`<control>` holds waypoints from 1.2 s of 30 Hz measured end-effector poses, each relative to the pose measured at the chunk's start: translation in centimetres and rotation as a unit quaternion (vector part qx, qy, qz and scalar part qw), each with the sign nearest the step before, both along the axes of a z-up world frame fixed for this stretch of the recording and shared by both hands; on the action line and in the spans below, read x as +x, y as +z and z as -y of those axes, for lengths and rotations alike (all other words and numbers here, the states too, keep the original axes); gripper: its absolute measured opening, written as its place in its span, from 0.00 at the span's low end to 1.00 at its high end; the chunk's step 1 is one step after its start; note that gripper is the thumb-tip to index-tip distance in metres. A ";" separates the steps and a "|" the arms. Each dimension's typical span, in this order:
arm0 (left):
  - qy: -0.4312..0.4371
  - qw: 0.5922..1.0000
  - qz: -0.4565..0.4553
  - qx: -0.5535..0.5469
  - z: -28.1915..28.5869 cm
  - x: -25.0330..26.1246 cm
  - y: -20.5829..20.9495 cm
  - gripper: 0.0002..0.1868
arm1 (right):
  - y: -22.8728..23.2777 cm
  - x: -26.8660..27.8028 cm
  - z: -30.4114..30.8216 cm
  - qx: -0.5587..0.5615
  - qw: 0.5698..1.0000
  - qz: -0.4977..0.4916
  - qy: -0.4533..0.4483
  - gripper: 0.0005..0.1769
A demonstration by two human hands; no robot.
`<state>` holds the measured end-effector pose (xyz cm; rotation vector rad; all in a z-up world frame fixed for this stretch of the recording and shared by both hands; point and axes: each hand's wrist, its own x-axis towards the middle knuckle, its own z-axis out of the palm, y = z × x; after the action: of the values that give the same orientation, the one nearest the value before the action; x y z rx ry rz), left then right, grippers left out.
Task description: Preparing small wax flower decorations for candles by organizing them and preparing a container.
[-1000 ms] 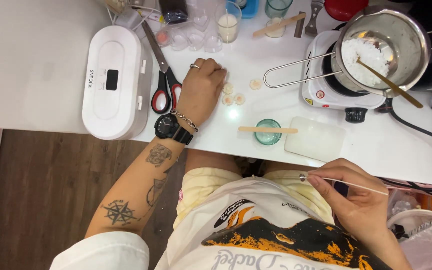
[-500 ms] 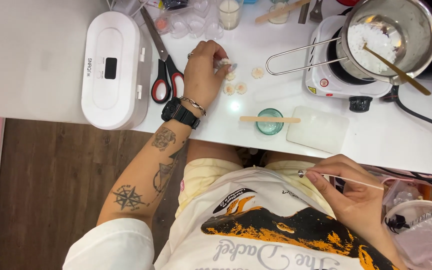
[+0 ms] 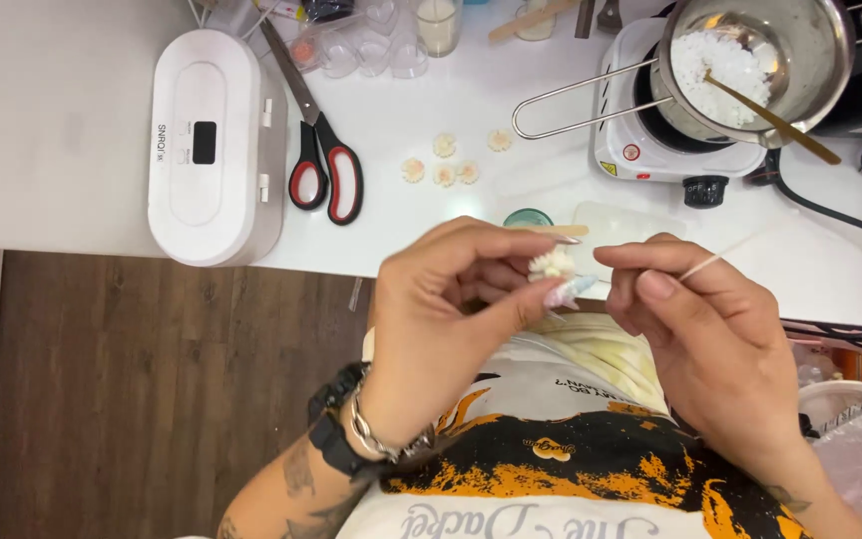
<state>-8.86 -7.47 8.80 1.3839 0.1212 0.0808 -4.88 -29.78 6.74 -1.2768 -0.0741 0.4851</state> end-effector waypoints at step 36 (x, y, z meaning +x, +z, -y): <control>0.014 0.995 -0.001 0.095 5.2 0.7 0.2 0.16 | 2.0 -0.6 -1.5 -0.290 0.866 0.393 -0.106 0.11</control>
<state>-8.18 -12.67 9.04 1.5718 0.1369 0.1165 -5.53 -28.32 8.74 -1.9926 -0.4978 -0.2661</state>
